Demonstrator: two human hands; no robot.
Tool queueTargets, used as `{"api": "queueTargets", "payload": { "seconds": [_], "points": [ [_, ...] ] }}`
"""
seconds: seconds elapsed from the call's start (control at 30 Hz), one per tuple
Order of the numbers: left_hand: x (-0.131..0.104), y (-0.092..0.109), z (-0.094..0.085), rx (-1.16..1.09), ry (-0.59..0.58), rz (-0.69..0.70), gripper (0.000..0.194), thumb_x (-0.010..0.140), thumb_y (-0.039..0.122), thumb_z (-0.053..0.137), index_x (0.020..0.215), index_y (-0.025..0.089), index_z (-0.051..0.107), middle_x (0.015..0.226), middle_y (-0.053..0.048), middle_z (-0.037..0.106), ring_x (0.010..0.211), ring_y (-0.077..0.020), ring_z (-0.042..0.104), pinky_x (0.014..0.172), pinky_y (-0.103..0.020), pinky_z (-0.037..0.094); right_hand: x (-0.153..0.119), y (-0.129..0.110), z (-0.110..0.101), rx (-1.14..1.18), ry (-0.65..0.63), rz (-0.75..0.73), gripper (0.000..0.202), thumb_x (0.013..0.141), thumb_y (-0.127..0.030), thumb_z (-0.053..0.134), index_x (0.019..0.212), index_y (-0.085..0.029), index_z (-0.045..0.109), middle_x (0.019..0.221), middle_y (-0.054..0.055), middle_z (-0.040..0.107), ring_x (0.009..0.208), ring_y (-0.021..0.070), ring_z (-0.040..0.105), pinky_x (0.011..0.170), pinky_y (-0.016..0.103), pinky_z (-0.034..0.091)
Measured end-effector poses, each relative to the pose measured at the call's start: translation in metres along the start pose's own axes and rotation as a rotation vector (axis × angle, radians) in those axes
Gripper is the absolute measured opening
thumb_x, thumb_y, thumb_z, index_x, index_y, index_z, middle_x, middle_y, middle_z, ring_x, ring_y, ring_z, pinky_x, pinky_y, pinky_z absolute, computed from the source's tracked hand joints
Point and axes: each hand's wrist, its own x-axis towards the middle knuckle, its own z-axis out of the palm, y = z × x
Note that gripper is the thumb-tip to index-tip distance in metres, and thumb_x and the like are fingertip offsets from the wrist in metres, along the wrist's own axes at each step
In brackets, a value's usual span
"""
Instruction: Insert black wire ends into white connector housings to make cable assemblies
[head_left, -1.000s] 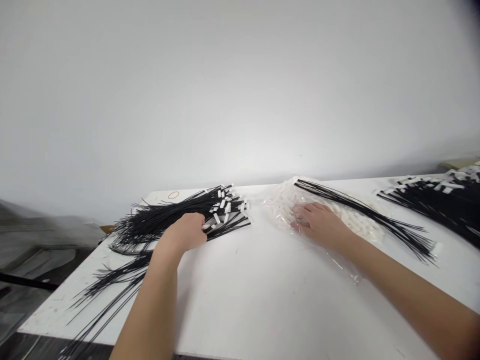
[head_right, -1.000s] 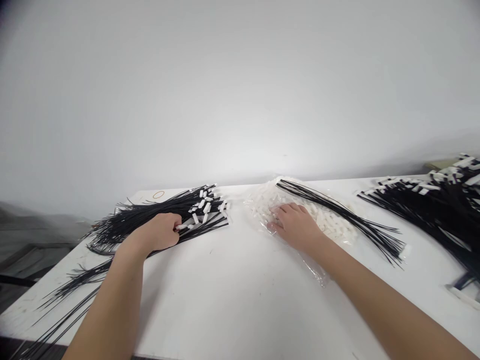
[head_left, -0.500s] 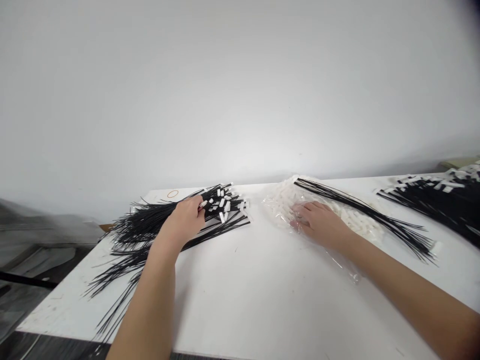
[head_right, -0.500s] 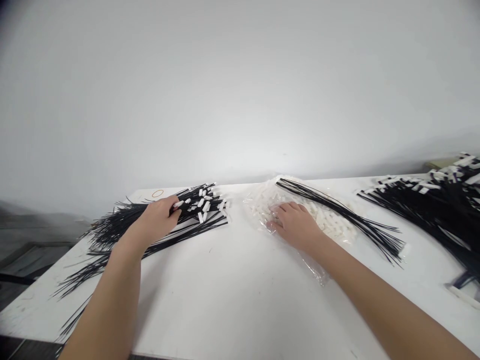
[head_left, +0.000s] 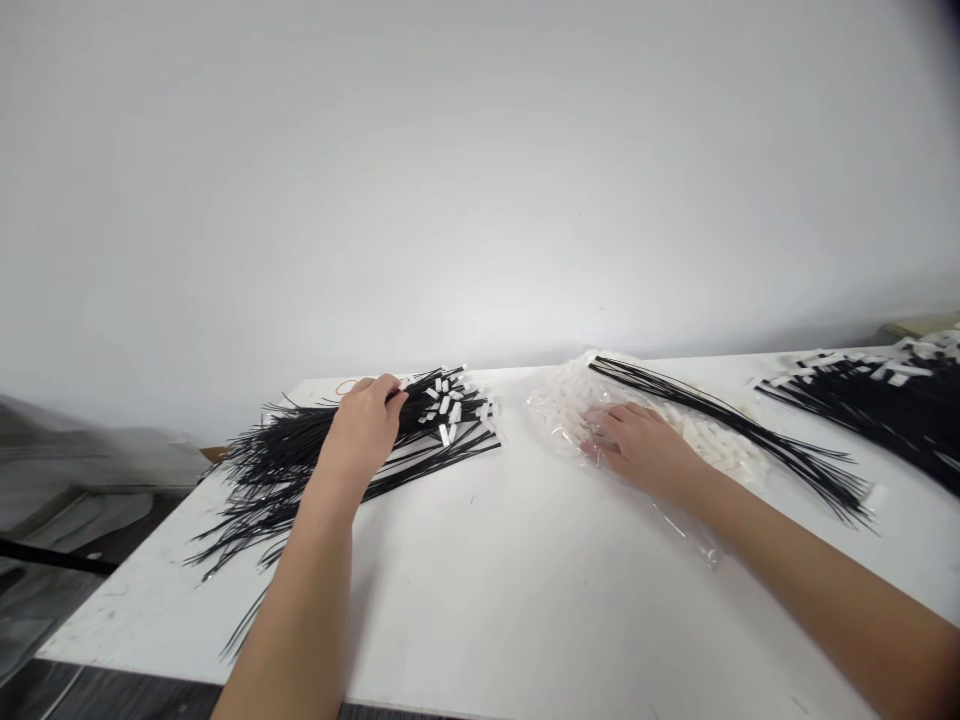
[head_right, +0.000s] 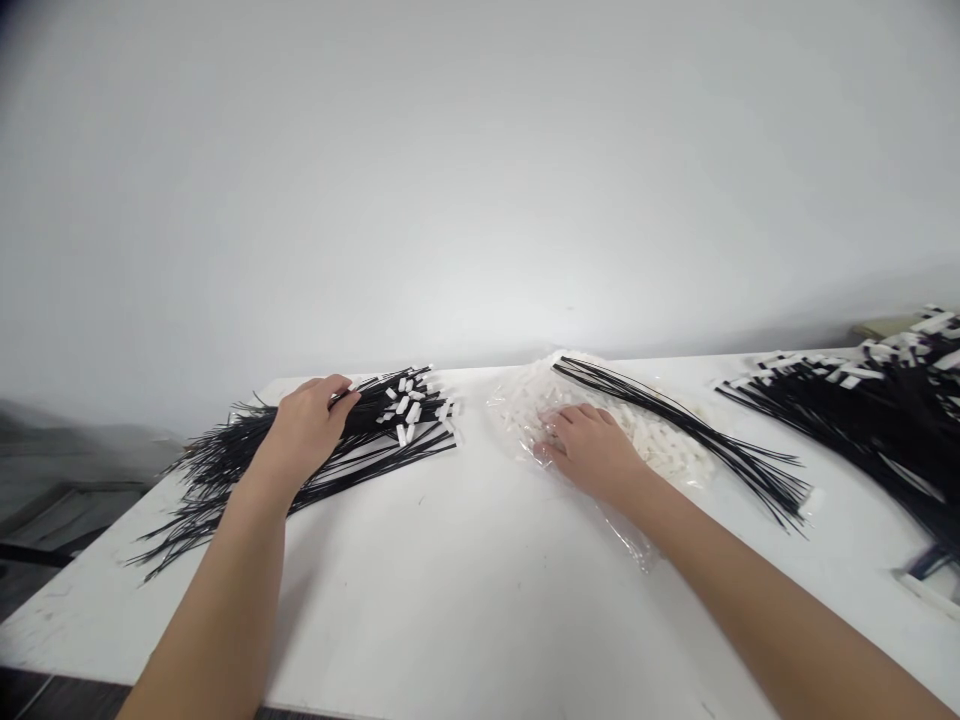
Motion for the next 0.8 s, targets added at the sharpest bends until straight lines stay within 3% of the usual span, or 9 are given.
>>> {"api": "queueTargets", "payload": {
  "seconds": [0.17,0.33,0.53,0.63,0.8],
  "points": [
    [-0.003,0.004,-0.004,-0.003,-0.025,-0.085,0.033,0.083,0.029,0.032,0.111,0.021,0.048,0.096,-0.009,0.054,0.087,-0.021,0.053,0.079,-0.032,0.04,0.0,0.0,0.0,0.009,0.009,0.001,0.043,0.084,-0.046,0.036,0.116,-0.023,0.052,0.119,0.005,0.052,0.11,0.022,0.045,0.094,0.039,0.036],
    [-0.009,0.005,-0.009,0.062,-0.145,-0.23,0.067,0.073,0.013,0.034,0.134,0.036,0.021,0.109,-0.012,0.045,0.081,-0.0226,0.056,0.067,-0.033,0.043,0.0,0.001,0.001,-0.006,0.015,-0.006,0.042,0.084,-0.046,0.036,0.116,-0.022,0.052,0.119,0.005,0.052,0.111,0.0222,0.045,0.095,0.039,0.035],
    [-0.009,0.0,-0.016,0.108,-0.068,-0.471,0.078,0.073,0.015,0.037,0.139,0.034,0.0,0.11,-0.018,0.043,0.09,-0.0341,0.055,0.065,-0.042,0.043,0.0,0.003,0.002,-0.01,-0.005,-0.007,0.043,0.084,-0.046,0.035,0.117,-0.023,0.051,0.12,0.004,0.052,0.111,0.0228,0.044,0.095,0.04,0.035],
    [-0.008,-0.002,-0.015,0.051,0.034,-0.569,0.076,0.078,0.021,0.037,0.139,0.03,-0.006,0.119,-0.022,0.036,0.096,-0.0389,0.052,0.068,-0.048,0.042,0.0,0.003,0.002,-0.013,-0.008,-0.004,0.042,0.084,-0.045,0.036,0.117,-0.024,0.051,0.12,0.004,0.052,0.111,0.0223,0.044,0.095,0.039,0.035],
    [-0.009,-0.002,-0.012,-0.052,0.429,-0.294,0.072,0.083,0.023,0.035,0.139,0.015,-0.009,0.134,-0.025,0.017,0.117,-0.0349,0.037,0.092,-0.047,0.034,0.0,0.003,0.001,-0.01,-0.016,-0.01,0.043,0.084,-0.045,0.035,0.118,-0.023,0.051,0.121,0.004,0.051,0.112,0.0222,0.044,0.096,0.039,0.035]
  ]
}}
